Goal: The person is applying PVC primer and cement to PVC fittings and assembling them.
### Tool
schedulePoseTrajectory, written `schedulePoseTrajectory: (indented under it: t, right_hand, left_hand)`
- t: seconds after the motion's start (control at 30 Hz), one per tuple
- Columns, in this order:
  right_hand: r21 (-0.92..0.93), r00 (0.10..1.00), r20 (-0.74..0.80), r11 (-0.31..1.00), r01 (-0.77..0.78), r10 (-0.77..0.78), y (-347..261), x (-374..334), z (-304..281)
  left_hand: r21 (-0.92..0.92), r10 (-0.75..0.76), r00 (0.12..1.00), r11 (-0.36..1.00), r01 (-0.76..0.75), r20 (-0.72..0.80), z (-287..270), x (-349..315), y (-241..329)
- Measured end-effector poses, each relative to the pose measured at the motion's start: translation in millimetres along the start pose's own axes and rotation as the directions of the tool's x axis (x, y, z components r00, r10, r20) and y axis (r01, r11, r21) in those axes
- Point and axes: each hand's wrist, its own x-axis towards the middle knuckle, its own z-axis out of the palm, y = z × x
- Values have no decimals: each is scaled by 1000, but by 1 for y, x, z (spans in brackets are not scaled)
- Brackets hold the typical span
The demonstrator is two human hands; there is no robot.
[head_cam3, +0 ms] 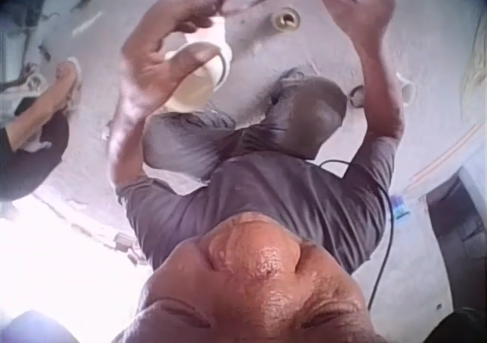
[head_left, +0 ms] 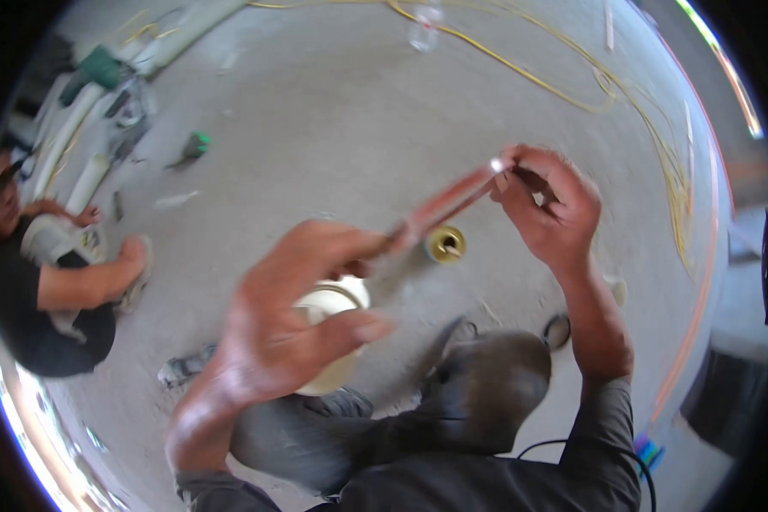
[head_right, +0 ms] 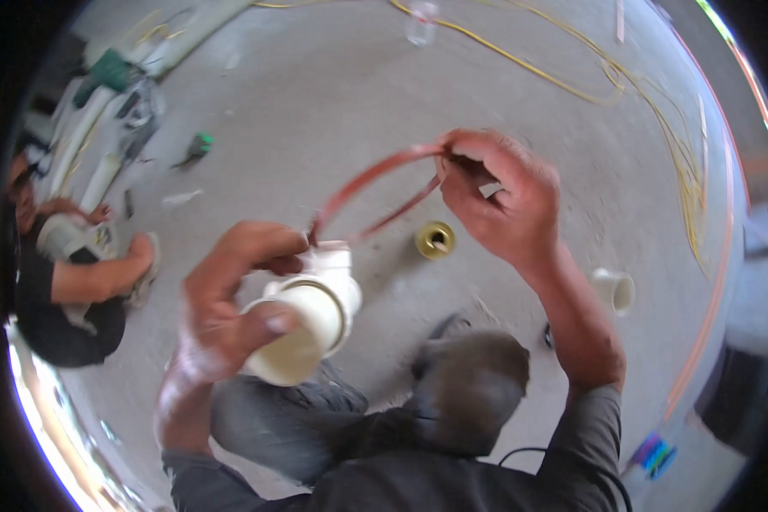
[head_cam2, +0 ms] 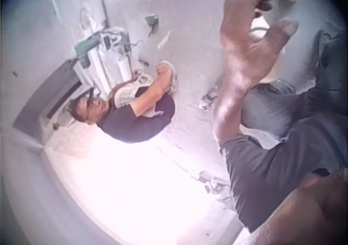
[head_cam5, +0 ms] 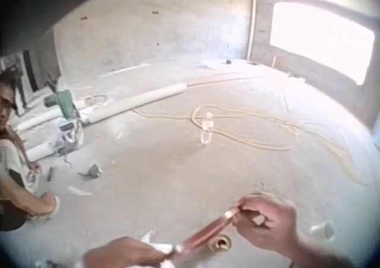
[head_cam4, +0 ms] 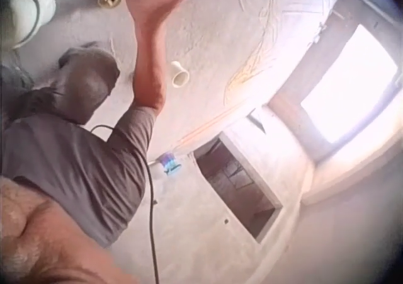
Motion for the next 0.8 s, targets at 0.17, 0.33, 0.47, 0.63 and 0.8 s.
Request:
schedulePoseTrajectory:
  t: [0.17, 0.33, 0.47, 0.63, 0.8]
  right_hand:
    - [145, 977, 207, 989, 18, -48, -50, 38, 55]
    - [199, 975, 182, 976, 89, -126, -53, 45, 97]
    - [143, 968, 211, 984, 106, -134, -47, 40, 108]
    - [245, 950, 290, 950, -191, 116, -38, 34, 104]
    - [581, 751, 597, 493, -648, 282, -26, 36, 95]
  left_hand:
    - [-351, -233, 972, 907, 232, 42, -31, -25, -4]
    - [-732, -148, 988, 678, 70, -42, -41, -40, -16]
    - [-626, -17, 999, 779, -14, -44, -47, -44, -33]
    - [-762, -68, 997, 647, 14, -40, -49, -37, -51]
    - [-821, -159, 987, 567, 60, -38, -51, -35, -54]
